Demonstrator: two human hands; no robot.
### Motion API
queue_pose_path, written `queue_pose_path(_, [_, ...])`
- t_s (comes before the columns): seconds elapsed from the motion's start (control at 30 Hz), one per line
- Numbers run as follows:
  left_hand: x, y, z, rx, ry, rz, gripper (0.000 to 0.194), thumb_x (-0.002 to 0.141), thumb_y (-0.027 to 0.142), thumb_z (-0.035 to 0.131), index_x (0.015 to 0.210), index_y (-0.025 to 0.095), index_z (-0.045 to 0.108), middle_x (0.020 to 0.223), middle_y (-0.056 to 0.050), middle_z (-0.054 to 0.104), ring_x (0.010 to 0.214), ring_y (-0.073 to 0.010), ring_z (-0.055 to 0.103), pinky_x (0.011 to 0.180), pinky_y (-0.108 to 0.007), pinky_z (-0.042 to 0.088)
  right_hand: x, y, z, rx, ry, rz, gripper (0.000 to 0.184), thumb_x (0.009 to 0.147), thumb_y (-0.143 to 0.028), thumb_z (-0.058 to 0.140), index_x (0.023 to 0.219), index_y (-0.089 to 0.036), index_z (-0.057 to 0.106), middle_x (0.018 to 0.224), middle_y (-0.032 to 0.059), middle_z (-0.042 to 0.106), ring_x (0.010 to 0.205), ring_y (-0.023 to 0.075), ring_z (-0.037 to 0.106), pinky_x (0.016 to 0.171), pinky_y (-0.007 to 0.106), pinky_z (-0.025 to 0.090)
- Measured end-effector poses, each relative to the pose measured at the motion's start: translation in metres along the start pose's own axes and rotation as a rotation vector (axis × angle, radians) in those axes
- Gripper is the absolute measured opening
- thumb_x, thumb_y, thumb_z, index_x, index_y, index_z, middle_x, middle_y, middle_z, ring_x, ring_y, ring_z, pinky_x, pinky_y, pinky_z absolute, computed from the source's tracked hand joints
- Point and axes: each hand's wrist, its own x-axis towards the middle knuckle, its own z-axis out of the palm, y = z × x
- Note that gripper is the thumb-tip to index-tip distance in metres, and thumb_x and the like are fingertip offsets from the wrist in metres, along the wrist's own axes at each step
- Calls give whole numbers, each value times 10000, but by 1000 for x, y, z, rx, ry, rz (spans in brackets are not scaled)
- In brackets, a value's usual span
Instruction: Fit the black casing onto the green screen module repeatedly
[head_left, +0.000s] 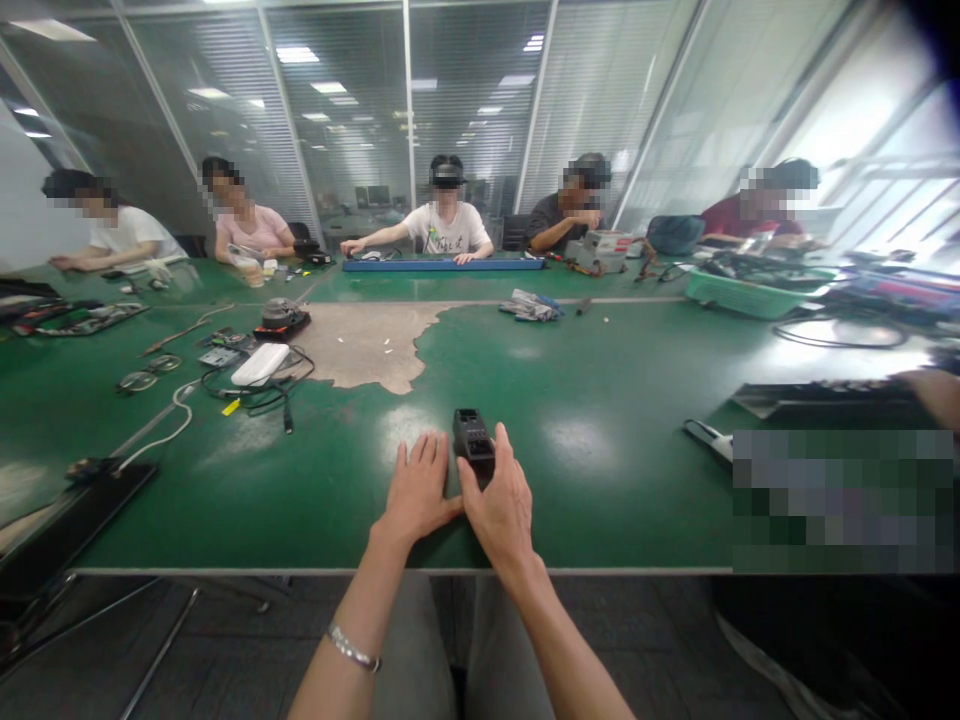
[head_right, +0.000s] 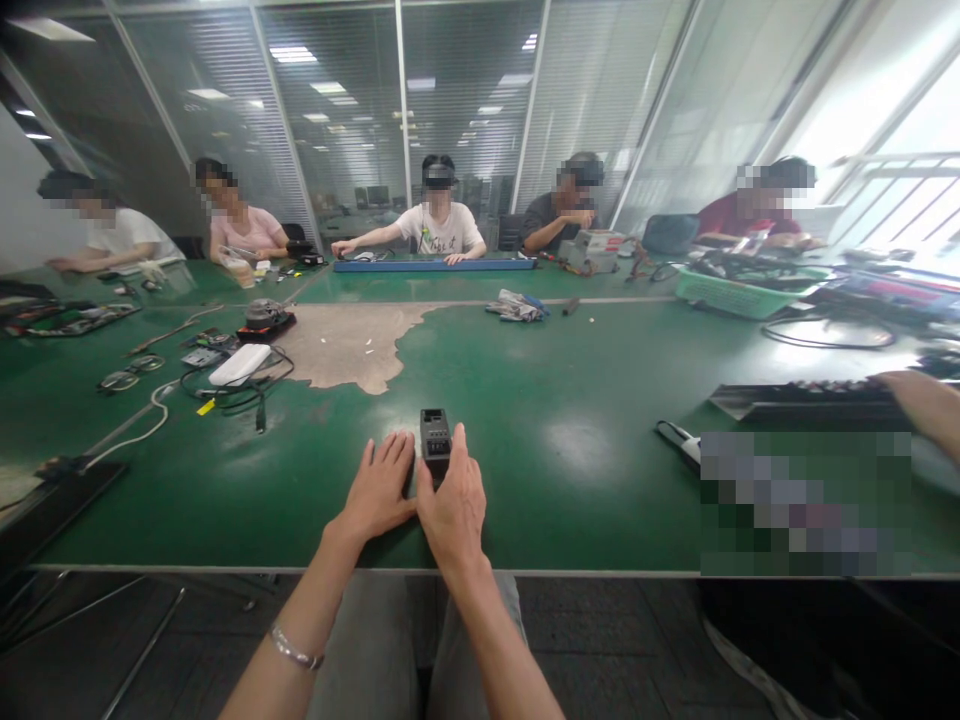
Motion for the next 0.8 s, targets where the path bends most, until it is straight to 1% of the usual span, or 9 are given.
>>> queue_pose_path(0.13, [0, 1, 1, 5, 30, -1, 872, 901, 698, 369, 1522, 103, 232, 1579, -172, 270, 1469, -330, 182, 1178, -555, 128, 14, 0, -16, 62, 66, 21, 758, 891, -444, 543, 1515, -122, 258, 1391, 195, 539, 1210, 291, 566, 996, 453, 463])
queue_pose_path(0.23, [0, 2, 1, 1, 44, -3, 921, 881, 775, 317, 1519, 115, 253, 1570, -173, 290, 1464, -339, 196, 1174, -565, 143, 22, 14, -27, 53, 104, 54, 765, 881, -455, 554, 1512, -130, 267, 1368, 191, 559, 1197, 290, 579, 997, 452, 463])
queue_pose_path(0.3, [0, 3, 0, -2, 47, -6, 912, 882, 789, 284, 1515, 132, 277, 1567, -167, 301, 1462, -338, 206, 1171, -571, 150, 23, 27, -29, 31, 111, 87, 755, 876, -457, 553, 1502, -128, 290, 1354, 192, 570, 1188, 295, 586, 996, 457, 463])
queue_pose_path(0.4, [-1, 3, -1, -6, 47, -4, 868, 894, 781, 250, 1501, 165, 324, 1567, -151, 310, 1460, -336, 215, 1170, -572, 154, 19, 46, -27, -17, 100, 147, 760, 867, -470, 550, 1490, -106, 311, 1333, 209, 582, 1168, 313, 601, 984, 467, 468])
queue_pose_path(0.5, [-2, 3, -3, -11, 51, 0, 834, 902, 773, 236, 1492, 194, 351, 1566, -136, 320, 1459, -331, 224, 1171, -568, 155, 15, 58, -23, -36, 72, 172, 766, 867, -477, 543, 1488, -93, 310, 1314, 213, 595, 1165, 320, 605, 978, 465, 473])
queue_pose_path(0.67, [-1, 4, -4, -25, 49, 1, 819, 904, 770, 243, 1491, 211, 358, 1565, -134, 321, 1457, -337, 228, 1166, -581, 161, 13, 64, -19, -41, 25, 124, 740, 874, -441, 531, 1476, -65, 320, 1326, 220, 583, 1179, 321, 591, 992, 467, 466])
queue_pose_path(0.8, [0, 4, -3, -25, 54, 3, 800, 905, 767, 251, 1493, 235, 357, 1565, -127, 324, 1458, -334, 229, 1165, -577, 165, 13, 65, -16, -71, 13, 120, 744, 871, -418, 535, 1480, -57, 306, 1321, 217, 583, 1186, 326, 579, 996, 473, 464])
